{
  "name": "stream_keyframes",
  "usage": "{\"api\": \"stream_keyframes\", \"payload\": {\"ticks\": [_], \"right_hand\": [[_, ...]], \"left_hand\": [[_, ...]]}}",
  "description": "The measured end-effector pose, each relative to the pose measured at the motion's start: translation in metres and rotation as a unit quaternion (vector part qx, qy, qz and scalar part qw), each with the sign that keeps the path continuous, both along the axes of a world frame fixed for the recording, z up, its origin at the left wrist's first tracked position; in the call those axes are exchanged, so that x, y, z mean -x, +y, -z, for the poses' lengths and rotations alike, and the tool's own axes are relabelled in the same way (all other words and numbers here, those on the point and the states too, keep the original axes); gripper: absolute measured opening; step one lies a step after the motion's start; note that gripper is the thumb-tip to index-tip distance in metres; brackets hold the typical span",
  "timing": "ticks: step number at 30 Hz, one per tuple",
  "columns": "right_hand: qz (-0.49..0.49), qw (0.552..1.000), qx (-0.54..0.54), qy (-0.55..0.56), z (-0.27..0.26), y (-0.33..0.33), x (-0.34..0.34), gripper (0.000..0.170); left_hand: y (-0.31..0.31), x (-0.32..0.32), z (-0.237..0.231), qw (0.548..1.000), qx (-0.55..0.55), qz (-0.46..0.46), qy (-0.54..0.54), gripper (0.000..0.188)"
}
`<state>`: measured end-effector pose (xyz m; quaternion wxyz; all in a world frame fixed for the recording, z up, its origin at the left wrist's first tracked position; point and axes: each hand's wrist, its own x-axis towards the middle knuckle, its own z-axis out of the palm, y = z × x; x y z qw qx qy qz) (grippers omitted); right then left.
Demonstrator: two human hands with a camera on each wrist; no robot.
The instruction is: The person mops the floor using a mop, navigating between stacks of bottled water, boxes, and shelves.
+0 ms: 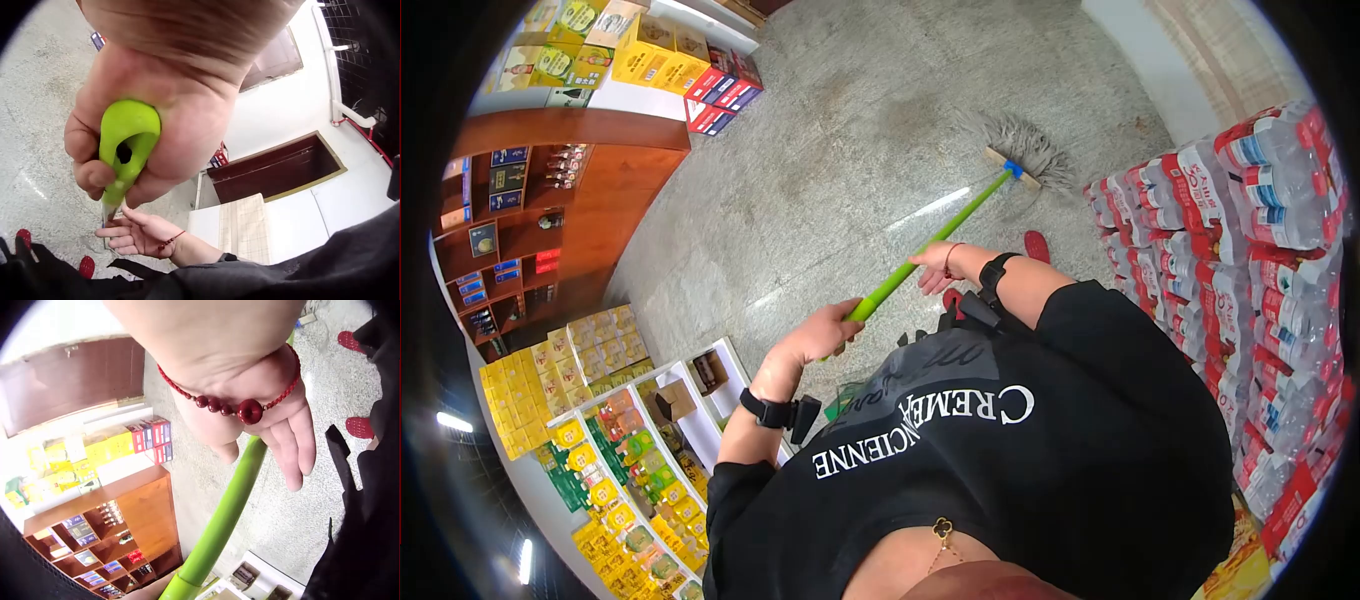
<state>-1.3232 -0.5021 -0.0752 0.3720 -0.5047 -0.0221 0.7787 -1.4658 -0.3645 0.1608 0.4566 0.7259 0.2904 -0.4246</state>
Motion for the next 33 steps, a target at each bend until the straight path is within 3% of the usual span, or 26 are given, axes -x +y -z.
{"api": "stream_keyframes", "payload": {"ticks": [7, 12, 18, 21, 26, 33], "right_hand": [[0.175, 0.984, 0.034, -0.02, 0.022, -0.083, -0.135, 0.043], [0.359, 0.927, 0.083, -0.062, 0.014, -0.137, -0.232, 0.033], [0.432, 0.886, 0.075, -0.152, 0.022, -0.169, -0.315, 0.028], [0.429, 0.89, 0.058, -0.145, 0.003, -0.174, -0.331, 0.03], [0.398, 0.902, 0.043, -0.161, -0.011, -0.162, -0.305, 0.032], [0.232, 0.964, 0.035, -0.122, 0.004, -0.099, -0.159, 0.035]], "left_hand": [[-0.084, -0.143, 0.048, 0.999, 0.039, -0.026, -0.024, 0.039], [-0.15, -0.256, 0.088, 0.998, 0.03, 0.001, -0.054, 0.033], [-0.193, -0.354, 0.119, 0.994, 0.052, -0.033, -0.088, 0.028], [-0.195, -0.377, 0.117, 0.995, 0.038, -0.02, -0.089, 0.027], [-0.176, -0.352, 0.119, 0.993, 0.06, -0.018, -0.098, 0.027], [-0.11, -0.176, 0.122, 0.989, 0.084, -0.09, -0.088, 0.03]]}}
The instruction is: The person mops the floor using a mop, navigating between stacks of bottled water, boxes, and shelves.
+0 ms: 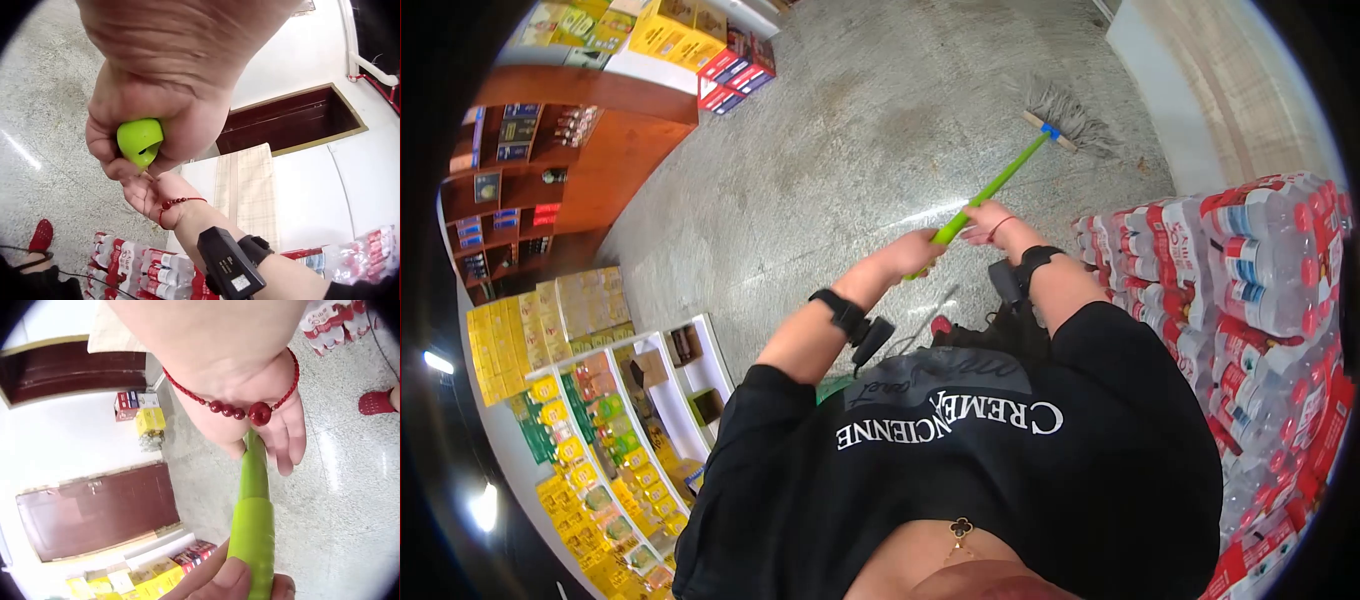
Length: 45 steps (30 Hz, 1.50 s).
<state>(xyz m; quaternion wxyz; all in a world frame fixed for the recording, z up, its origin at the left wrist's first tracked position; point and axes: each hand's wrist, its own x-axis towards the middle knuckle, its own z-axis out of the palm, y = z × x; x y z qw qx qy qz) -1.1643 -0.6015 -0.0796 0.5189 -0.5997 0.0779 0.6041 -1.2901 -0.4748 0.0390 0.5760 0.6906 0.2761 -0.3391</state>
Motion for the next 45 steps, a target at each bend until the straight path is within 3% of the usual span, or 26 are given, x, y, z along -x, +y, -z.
{"api": "stream_keyframes", "payload": {"ticks": [5, 7, 10, 12, 19, 23, 24, 26, 28, 30, 31, 33, 37, 40, 42, 45], "right_hand": [[-0.146, 0.989, -0.019, 0.023, 0.001, 0.055, 0.139, 0.041], [-0.204, 0.978, -0.025, 0.042, -0.006, 0.075, 0.183, 0.042], [-0.309, 0.95, -0.024, 0.041, -0.019, 0.101, 0.237, 0.041], [-0.392, 0.919, -0.019, 0.037, -0.02, 0.117, 0.271, 0.04], [-0.459, 0.888, -0.035, 0.024, -0.028, 0.13, 0.341, 0.043], [-0.489, 0.871, 0.007, 0.047, -0.037, 0.123, 0.334, 0.042], [-0.467, 0.884, 0.004, 0.035, -0.047, 0.116, 0.326, 0.041], [-0.457, 0.889, 0.011, 0.016, -0.068, 0.097, 0.312, 0.04], [-0.379, 0.925, 0.003, 0.011, -0.09, 0.076, 0.301, 0.037], [-0.377, 0.926, -0.002, 0.003, -0.112, 0.05, 0.292, 0.035], [-0.355, 0.935, -0.006, 0.005, -0.121, 0.037, 0.291, 0.035], [-0.303, 0.952, -0.022, 0.034, -0.126, 0.003, 0.284, 0.044], [-0.25, 0.968, 0.018, -0.024, -0.164, -0.067, 0.259, 0.059], [-0.248, 0.964, 0.067, -0.072, -0.191, -0.117, 0.241, 0.06], [-0.238, 0.963, 0.075, -0.097, -0.183, -0.158, 0.223, 0.059], [-0.269, 0.945, 0.116, -0.143, -0.215, -0.187, 0.217, 0.055]], "left_hand": [[0.043, 0.167, -0.022, 0.998, -0.036, -0.044, 0.023, 0.04], [0.051, 0.225, -0.031, 0.99, 0.017, -0.135, 0.029, 0.038], [0.056, 0.297, -0.041, 0.978, 0.012, -0.205, 0.044, 0.039], [0.056, 0.337, -0.045, 0.974, 0.005, -0.223, 0.037, 0.04], [0.042, 0.411, -0.062, 0.949, 0.075, -0.306, 0.026, 0.041], [0.03, 0.406, -0.065, 0.911, 0.16, -0.379, 0.023, 0.044], [0.028, 0.4, -0.06, 0.907, 0.166, -0.387, 0.014, 0.044], [0.024, 0.383, -0.047, 0.911, 0.183, -0.369, -0.01, 0.041], [0.026, 0.358, -0.043, 0.952, 0.138, -0.274, -0.02, 0.039], [0.016, 0.328, -0.009, 0.97, 0.109, -0.216, -0.022, 0.039], [0.011, 0.313, -0.005, 0.967, 0.116, -0.223, -0.031, 0.039], [-0.01, 0.279, -0.001, 0.971, 0.12, -0.206, 0.006, 0.041], [-0.067, 0.208, 0.038, 0.964, 0.164, -0.207, 0.012, 0.041], [-0.112, 0.16, 0.06, 0.973, 0.166, -0.159, -0.002, 0.04], [-0.139, 0.137, 0.068, 0.977, 0.128, -0.172, 0.015, 0.04], [-0.17, 0.116, 0.074, 0.967, 0.13, -0.216, 0.03, 0.039]]}}
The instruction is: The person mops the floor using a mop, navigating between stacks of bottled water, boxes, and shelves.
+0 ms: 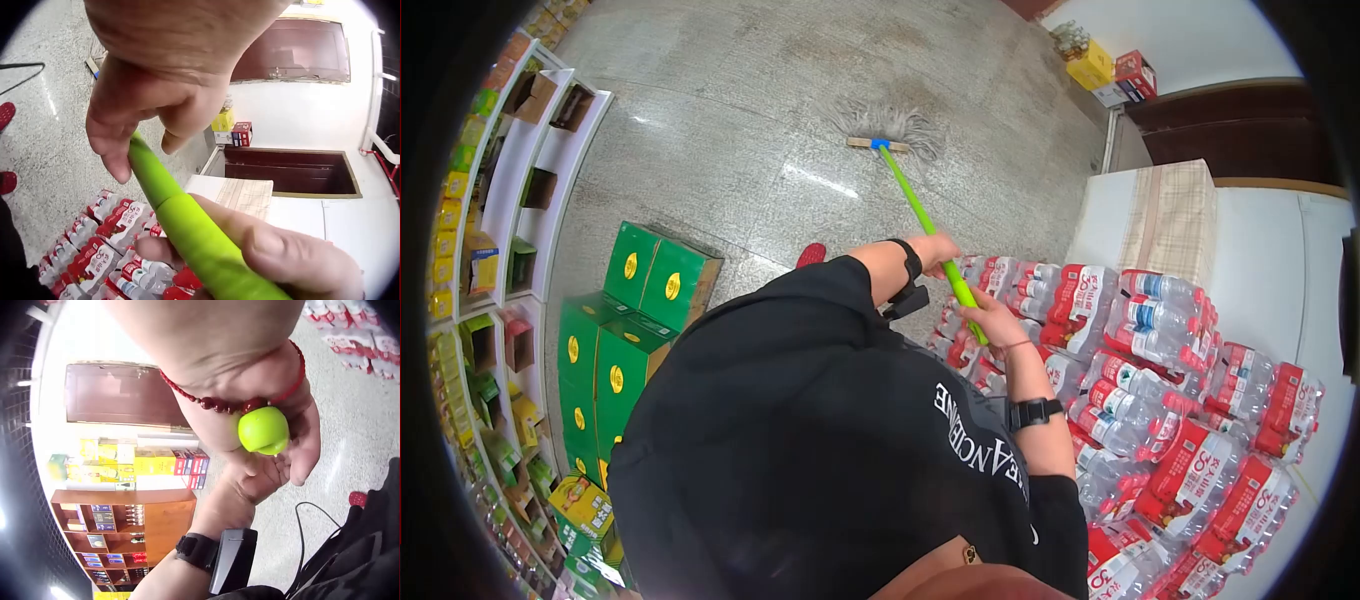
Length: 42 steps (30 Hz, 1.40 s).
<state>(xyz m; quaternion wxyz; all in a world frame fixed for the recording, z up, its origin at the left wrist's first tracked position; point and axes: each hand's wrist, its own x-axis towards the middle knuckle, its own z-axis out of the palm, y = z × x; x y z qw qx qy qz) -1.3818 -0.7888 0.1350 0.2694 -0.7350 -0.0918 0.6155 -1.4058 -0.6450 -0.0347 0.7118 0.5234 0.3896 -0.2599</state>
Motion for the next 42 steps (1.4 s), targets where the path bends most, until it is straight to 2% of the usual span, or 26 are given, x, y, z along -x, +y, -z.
{"api": "stream_keyframes", "payload": {"ticks": [1, 3, 4, 5, 6, 7, 8, 9, 10, 14, 16, 17, 18, 19, 20, 22, 24, 25, 29, 32, 34, 35, 37, 38, 40, 42], "right_hand": [[0.003, 1.0, 0.003, -0.001, -0.012, -0.004, 0.001, 0.055], [-0.077, 0.992, 0.051, -0.081, -0.026, -0.009, 0.0, 0.064], [-0.13, 0.975, 0.057, -0.172, -0.013, -0.019, -0.004, 0.06], [-0.127, 0.974, 0.062, -0.175, 0.003, -0.026, -0.008, 0.06], [-0.183, 0.938, -0.011, -0.295, 0.021, -0.035, -0.013, 0.06], [-0.237, 0.878, -0.085, -0.406, 0.019, -0.026, -0.01, 0.059], [-0.218, 0.906, -0.033, -0.361, 0.013, -0.017, -0.011, 0.059], [-0.219, 0.906, -0.032, -0.36, 0.004, -0.004, -0.01, 0.059], [-0.233, 0.906, -0.015, -0.353, -0.001, 0.007, -0.011, 0.059], [-0.25, 0.902, -0.03, -0.35, 0.01, 0.058, -0.023, 0.059], [-0.262, 0.9, -0.039, -0.346, 0.027, 0.093, -0.036, 0.059], [-0.266, 0.899, -0.038, -0.346, 0.035, 0.111, -0.041, 0.059], [-0.275, 0.894, -0.048, -0.35, 0.043, 0.134, -0.044, 0.06], [-0.283, 0.889, -0.059, -0.354, 0.044, 0.163, -0.044, 0.061], [-0.297, 0.892, -0.022, -0.34, 0.042, 0.191, -0.044, 0.06], [-0.311, 0.887, -0.023, -0.34, 0.053, 0.236, -0.05, 0.061], [-0.319, 0.885, -0.038, -0.336, 0.068, 0.275, -0.058, 0.063], [-0.321, 0.886, -0.038, -0.333, 0.076, 0.29, -0.063, 0.063], [-0.337, 0.876, -0.084, -0.334, 0.094, 0.332, -0.078, 0.064], [-0.346, 0.869, -0.102, -0.338, 0.099, 0.334, -0.077, 0.063], [-0.348, 0.866, -0.108, -0.343, 0.097, 0.326, -0.072, 0.063], [-0.36, 0.867, -0.083, -0.335, 0.094, 0.318, -0.068, 0.062], [-0.37, 0.868, -0.058, -0.327, 0.088, 0.296, -0.06, 0.062], [-0.37, 0.871, -0.056, -0.319, 0.086, 0.281, -0.056, 0.062], [-0.368, 0.872, -0.057, -0.318, 0.079, 0.25, -0.051, 0.062], [-0.377, 0.874, -0.046, -0.303, 0.07, 0.21, -0.049, 0.062]], "left_hand": [[-0.007, -0.004, -0.002, 1.0, 0.003, 0.003, -0.001, 0.039], [-0.012, -0.014, -0.01, 1.0, -0.011, -0.011, 0.006, 0.036], [-0.013, -0.019, -0.009, 1.0, -0.01, -0.009, 0.003, 0.036], [-0.011, -0.024, -0.005, 0.999, -0.014, -0.03, -0.007, 0.033], [-0.009, -0.029, 0.001, 0.998, -0.021, -0.054, -0.016, 0.031], [-0.006, -0.034, 0.017, 0.998, -0.02, -0.053, -0.018, 0.031], [-0.002, -0.039, 0.04, 0.996, -0.051, -0.013, -0.075, 0.03], [0.007, -0.036, 0.04, 0.988, -0.08, 0.026, -0.131, 0.028], [0.02, -0.034, 0.023, 0.995, -0.069, 0.008, -0.077, 0.026], [0.068, -0.052, 0.063, 0.995, -0.062, -0.031, -0.072, 0.022], [0.106, -0.057, 0.067, 0.986, -0.149, -0.036, -0.058, 0.025], [0.124, -0.062, 0.081, 0.987, -0.147, -0.04, -0.058, 0.025], [0.148, -0.07, 0.103, 0.951, -0.265, 0.119, -0.107, 0.021], [0.176, -0.072, 0.107, 0.874, -0.373, 0.272, -0.149, 0.024], [0.202, -0.074, 0.111, 0.876, -0.374, 0.266, -0.147, 0.024], [0.257, -0.063, 0.075, 0.92, -0.338, 0.186, -0.071, 0.025], [0.305, -0.059, 0.073, 0.92, -0.346, 0.159, -0.098, 0.029], [0.322, -0.059, 0.075, 0.916, -0.353, 0.139, -0.128, 0.039], [0.366, -0.062, 0.088, 0.927, -0.345, 0.117, -0.094, 0.039], [0.375, -0.059, 0.087, 0.931, -0.341, 0.108, -0.076, 0.039], [0.368, -0.049, 0.078, 0.909, -0.355, 0.212, -0.048, 0.03], [0.361, -0.044, 0.075, 0.909, -0.355, 0.212, -0.046, 0.03], [0.339, -0.031, 0.069, 0.971, -0.23, 0.069, 0.011, 0.047], [0.323, -0.025, 0.072, 0.97, -0.232, 0.071, 0.009, 0.047], [0.285, -0.015, 0.08, 0.968, -0.251, 0.01, 0.015, 0.067], [0.246, -0.007, 0.063, 0.962, -0.268, 0.052, 0.02, 0.065]]}}
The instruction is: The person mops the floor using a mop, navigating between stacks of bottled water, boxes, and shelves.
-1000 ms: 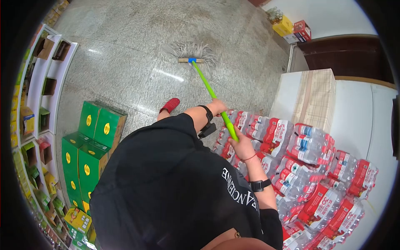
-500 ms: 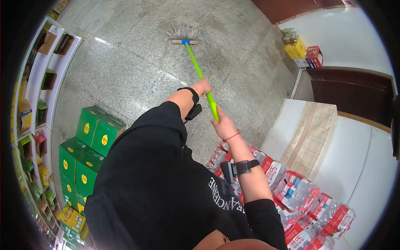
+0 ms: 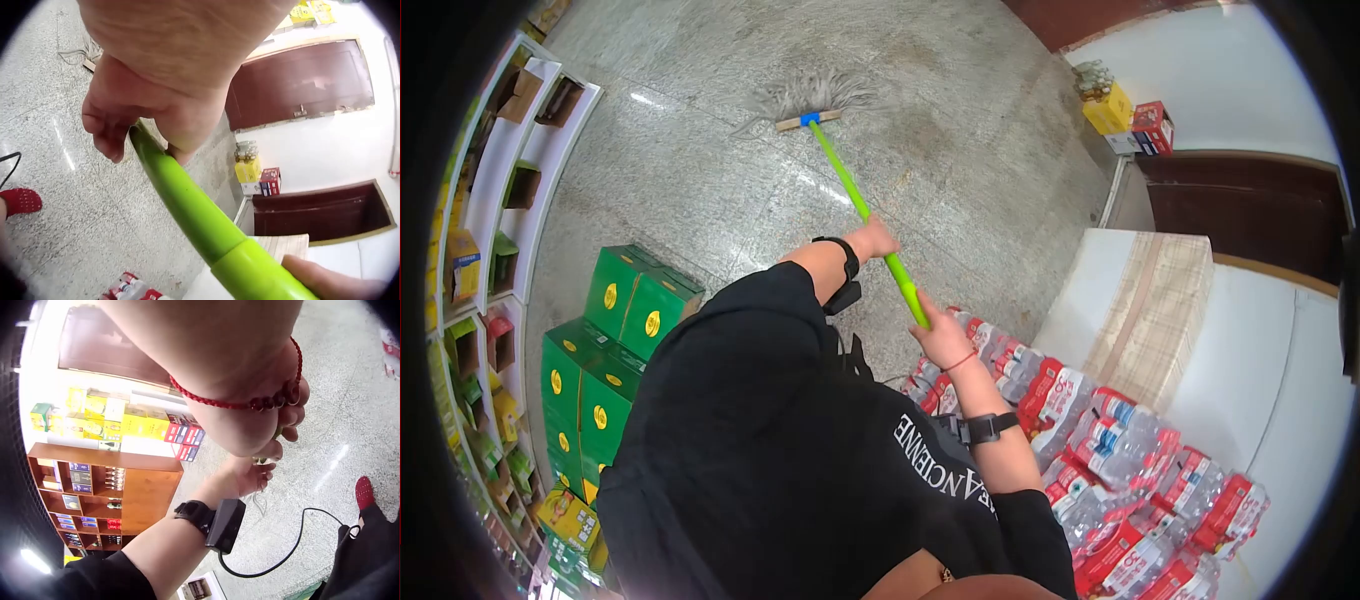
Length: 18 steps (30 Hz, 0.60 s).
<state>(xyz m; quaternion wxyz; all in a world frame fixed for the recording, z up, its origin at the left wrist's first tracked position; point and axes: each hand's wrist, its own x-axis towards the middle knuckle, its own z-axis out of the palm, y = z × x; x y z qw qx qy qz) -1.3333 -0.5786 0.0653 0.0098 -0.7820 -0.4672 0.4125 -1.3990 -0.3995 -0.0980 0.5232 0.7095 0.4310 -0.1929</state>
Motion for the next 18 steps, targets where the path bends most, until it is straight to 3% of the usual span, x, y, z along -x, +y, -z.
{"api": "stream_keyframes", "payload": {"ticks": [2, 5, 9, 11, 12, 18], "right_hand": [[0.017, 1.0, 0.001, 0.01, -0.01, -0.048, 0.005, 0.062], [0.044, 0.999, -0.008, 0.031, -0.027, -0.124, 0.018, 0.061], [0.087, 0.995, 0.01, 0.041, -0.065, -0.221, 0.051, 0.058], [0.106, 0.992, -0.021, 0.061, -0.077, -0.268, 0.067, 0.057], [0.098, 0.994, 0.034, 0.045, -0.101, -0.272, 0.08, 0.057], [0.084, 0.995, 0.048, 0.037, -0.127, -0.323, 0.107, 0.058]], "left_hand": [[-0.036, 0.015, -0.037, 0.993, -0.002, 0.117, -0.009, 0.06], [-0.1, 0.032, -0.035, 0.982, -0.041, 0.182, -0.01, 0.053], [-0.188, 0.066, -0.042, 0.989, -0.009, 0.147, -0.002, 0.053], [-0.229, 0.074, -0.024, 0.973, 0.137, 0.183, 0.022, 0.067], [-0.248, 0.081, -0.023, 0.973, 0.138, 0.182, 0.026, 0.067], [-0.304, 0.118, -0.053, 0.95, 0.187, 0.25, 0.018, 0.066]]}}
